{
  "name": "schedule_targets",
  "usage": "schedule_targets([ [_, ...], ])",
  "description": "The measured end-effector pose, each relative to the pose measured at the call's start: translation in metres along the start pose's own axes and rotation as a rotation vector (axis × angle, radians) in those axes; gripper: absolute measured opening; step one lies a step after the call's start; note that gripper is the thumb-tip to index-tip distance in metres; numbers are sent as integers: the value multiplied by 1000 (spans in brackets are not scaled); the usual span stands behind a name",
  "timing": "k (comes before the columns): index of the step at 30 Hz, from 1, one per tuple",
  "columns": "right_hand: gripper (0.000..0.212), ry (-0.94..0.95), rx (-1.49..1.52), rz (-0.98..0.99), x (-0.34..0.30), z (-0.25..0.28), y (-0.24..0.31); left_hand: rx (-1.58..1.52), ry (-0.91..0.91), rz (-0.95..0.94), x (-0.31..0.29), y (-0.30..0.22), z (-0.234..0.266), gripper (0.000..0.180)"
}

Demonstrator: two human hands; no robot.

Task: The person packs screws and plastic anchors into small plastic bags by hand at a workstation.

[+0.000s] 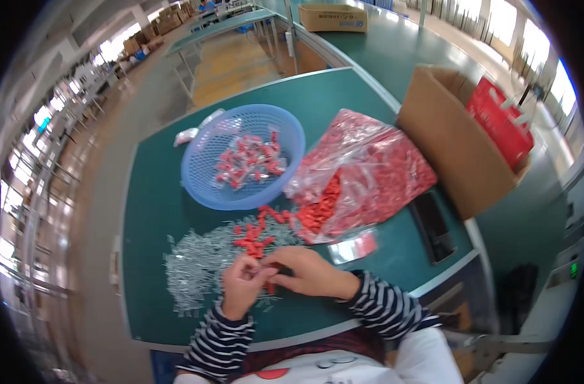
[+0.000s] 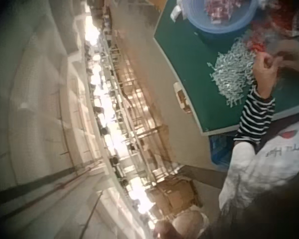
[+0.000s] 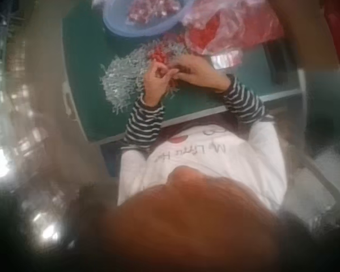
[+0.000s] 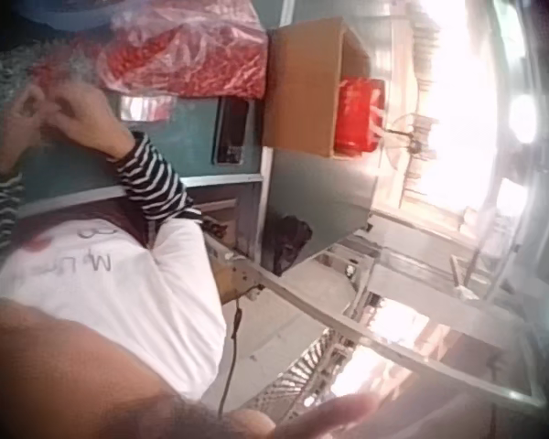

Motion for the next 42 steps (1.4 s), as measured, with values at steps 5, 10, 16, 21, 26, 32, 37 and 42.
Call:
schedule_targets([
  [5, 16, -94, 127, -7, 0, -8, -16, -19, 15, -54, 5, 5, 4, 18],
  [10, 14, -107, 169, -11, -3, 7, -9, -292, -26, -110, 10, -9, -3, 9],
  [16, 13, -114, 260, -57, -2, 5, -13, -70, -69, -158, 9, -18, 4, 8],
  [21, 13, -109, 256, -33, -3, 5, -25, -194, -83, -156, 13, -9, -8, 5],
  [26, 12, -145, 225, -19, 0, 7, -12, -214, -89, -82, 8, -10, 0, 5],
  [32, 8, -170, 143, 31, 1, 5, -10, -21, -64, -277, 9, -8, 5, 7],
  [37, 8, -193, 94, -16, -4, 11, -12, -72, -54, -201, 11, -20, 0, 11],
  [42, 9, -101, 168, -5, 4, 8, -19, -69, -61, -287, 15, -8, 5, 10],
])
Point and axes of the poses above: each hand's wrist, its own x-axis towards the middle knuckle, its own z-axis out of the back of the hand, y = z × x, the point moved 1 cm from there along x, towards the middle knuckle, and after that the axes turned 10 degrees about y, right-handed, at the moved point
